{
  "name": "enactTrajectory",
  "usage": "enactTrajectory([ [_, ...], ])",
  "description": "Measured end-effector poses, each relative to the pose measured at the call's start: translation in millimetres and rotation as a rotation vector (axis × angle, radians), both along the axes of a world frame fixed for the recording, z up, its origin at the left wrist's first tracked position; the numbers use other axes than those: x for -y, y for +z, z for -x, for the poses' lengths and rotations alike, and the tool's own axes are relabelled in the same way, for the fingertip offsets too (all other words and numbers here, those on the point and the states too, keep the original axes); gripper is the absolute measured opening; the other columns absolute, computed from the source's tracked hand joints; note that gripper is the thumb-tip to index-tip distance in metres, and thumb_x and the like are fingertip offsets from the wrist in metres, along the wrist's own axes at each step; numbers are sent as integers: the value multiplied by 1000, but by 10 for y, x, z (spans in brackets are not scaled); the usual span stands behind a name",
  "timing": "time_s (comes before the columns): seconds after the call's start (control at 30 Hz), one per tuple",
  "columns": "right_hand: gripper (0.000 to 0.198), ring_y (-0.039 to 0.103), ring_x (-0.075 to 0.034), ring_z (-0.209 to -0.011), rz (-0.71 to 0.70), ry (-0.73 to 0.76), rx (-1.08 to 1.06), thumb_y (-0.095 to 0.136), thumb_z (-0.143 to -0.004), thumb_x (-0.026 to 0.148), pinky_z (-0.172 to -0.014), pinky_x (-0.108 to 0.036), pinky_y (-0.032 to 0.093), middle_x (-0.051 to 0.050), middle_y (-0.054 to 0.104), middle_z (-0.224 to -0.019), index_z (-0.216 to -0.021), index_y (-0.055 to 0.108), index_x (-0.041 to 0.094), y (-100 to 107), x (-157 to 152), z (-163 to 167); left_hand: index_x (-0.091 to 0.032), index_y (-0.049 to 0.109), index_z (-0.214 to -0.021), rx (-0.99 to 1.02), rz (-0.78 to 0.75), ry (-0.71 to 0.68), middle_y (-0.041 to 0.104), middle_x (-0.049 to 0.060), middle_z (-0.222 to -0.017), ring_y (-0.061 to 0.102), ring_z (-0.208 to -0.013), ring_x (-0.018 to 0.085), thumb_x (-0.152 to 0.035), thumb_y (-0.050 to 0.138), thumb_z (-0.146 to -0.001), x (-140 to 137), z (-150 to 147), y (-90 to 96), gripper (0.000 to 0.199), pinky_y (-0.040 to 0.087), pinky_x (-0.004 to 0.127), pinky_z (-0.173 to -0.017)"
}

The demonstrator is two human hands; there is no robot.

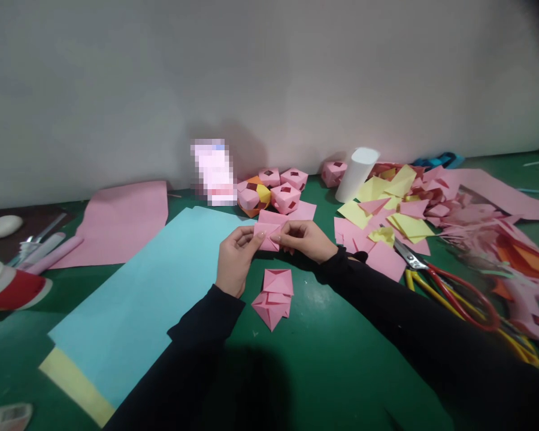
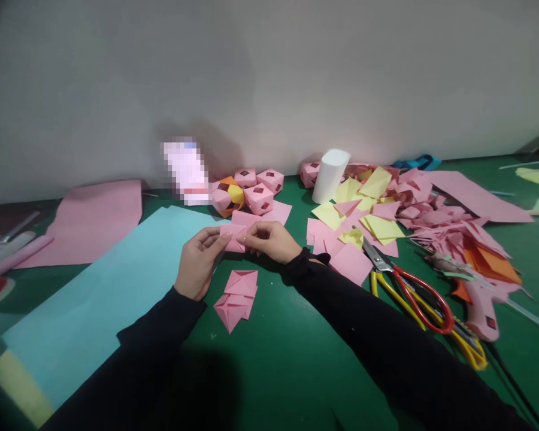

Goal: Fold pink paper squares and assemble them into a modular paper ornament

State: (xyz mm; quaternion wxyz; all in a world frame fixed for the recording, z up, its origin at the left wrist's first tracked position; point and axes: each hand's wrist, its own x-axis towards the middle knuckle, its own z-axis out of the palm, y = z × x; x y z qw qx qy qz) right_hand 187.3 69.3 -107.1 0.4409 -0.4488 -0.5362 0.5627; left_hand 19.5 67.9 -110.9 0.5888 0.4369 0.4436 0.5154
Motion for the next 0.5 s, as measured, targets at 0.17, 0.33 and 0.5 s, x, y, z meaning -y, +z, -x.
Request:
enactTrajectory([
  [0.17, 41, 52, -8, -46, 3, 3, -8, 80, -65, 50, -44, -21, 41, 2, 59, -52, -60, 58, 16, -23, -6, -2, -15, 68, -88, -74, -54, 28, 73, 6, -85, 68, -81, 19, -35, 81, -67, 10, -10, -9, 32, 53, 32, -80],
  [0.33, 41, 51, -8, -45, -4, 11, -6, 80, -65, 50, -44, -21, 41, 2, 59, -53, -60, 56, 17, -44, -15, -3, -15, 67, -90, -109, -82, 40, 73, 6, -85, 67, -77, 18, -37, 80, -69, 39, -29, 27, 33, 53, 31, -77],
  [0.5, 41, 52, -7, -46, -11, 18, -1, 79, -67, 50, -44, -20, 41, 2, 58, -53, -60, 56, 16, -44, -17, -4, -15, 67, -92, -83, -81, 22, 73, 6, -86, 67, -78, 18, -36, 81, -69, 42, -29, 30, 33, 53, 31, -77],
])
